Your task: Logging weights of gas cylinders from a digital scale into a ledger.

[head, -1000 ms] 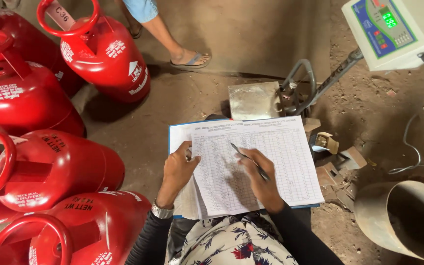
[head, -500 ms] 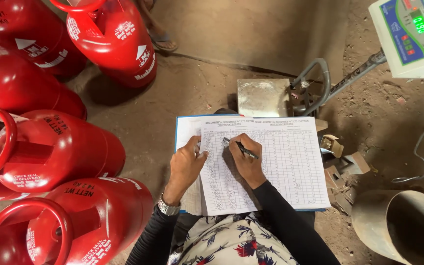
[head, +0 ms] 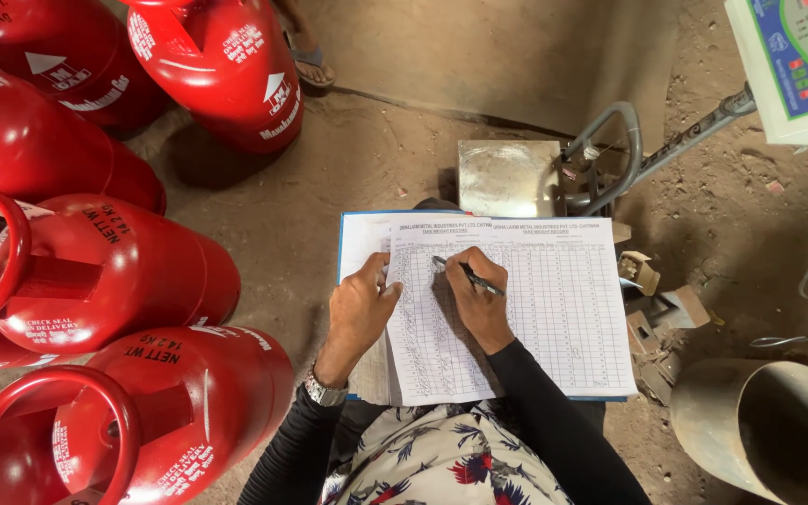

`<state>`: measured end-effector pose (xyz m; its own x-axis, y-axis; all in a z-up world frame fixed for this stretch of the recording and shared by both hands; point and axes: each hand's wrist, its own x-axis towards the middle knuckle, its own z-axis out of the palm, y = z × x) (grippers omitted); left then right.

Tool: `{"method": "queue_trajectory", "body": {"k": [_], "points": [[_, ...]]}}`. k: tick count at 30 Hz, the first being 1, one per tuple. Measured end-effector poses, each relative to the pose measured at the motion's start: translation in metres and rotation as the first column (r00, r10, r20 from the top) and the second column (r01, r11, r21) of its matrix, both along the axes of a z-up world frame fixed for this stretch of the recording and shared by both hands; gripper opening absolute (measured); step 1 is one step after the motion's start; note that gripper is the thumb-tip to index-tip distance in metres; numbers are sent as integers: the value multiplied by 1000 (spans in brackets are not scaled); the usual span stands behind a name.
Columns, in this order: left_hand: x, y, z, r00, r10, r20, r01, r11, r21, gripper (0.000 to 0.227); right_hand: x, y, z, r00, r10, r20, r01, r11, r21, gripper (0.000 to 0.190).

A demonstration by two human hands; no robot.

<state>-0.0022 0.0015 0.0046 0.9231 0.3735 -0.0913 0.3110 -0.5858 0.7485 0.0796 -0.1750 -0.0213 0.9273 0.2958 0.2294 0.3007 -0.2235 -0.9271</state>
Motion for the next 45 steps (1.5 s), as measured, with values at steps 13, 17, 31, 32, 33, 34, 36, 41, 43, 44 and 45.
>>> {"method": "queue_trajectory", "body": {"k": [13,17,31,32,33,34,36,41,43,44,45], "points": [[0,-1,-2,998,-5,57,4,1000,22,39,0,-1,-6,1000,-7,15,6,997,74,18],[3,-2,9,1000,-7,-5,7,999,45,40,0,1,-5,1000,-22,2,22,999,32,16],[151,-32,128,762,-218,609,37,954,296,69,0,-8,-28,996,-64,-65,72,988,134,14],[176,-35,140,752,-288,594,106,941,321,68,0,-7,-29,998,-26,-64,37,982,185,15],[201,-39,153,736,-356,576,174,922,347,67,1,-7,-30,998,13,-60,1,972,234,16],[227,-43,147,722,-366,588,182,919,349,67,2,-7,-30,999,-1,-45,12,972,233,16],[279,-52,134,645,-520,560,278,842,462,61,4,-9,-33,992,7,-129,9,993,117,13],[292,-81,151,714,-548,435,331,812,481,47,2,-12,-3,996,16,-87,0,985,175,11],[298,-81,144,759,-532,376,336,814,473,45,1,-10,-5,992,34,-123,-7,976,217,12],[303,-81,138,768,-515,381,314,821,477,44,1,-11,-8,988,65,-143,-26,966,259,15],[309,-81,131,778,-497,385,291,828,480,44,0,-13,-12,982,97,-161,-45,953,300,18]]}}
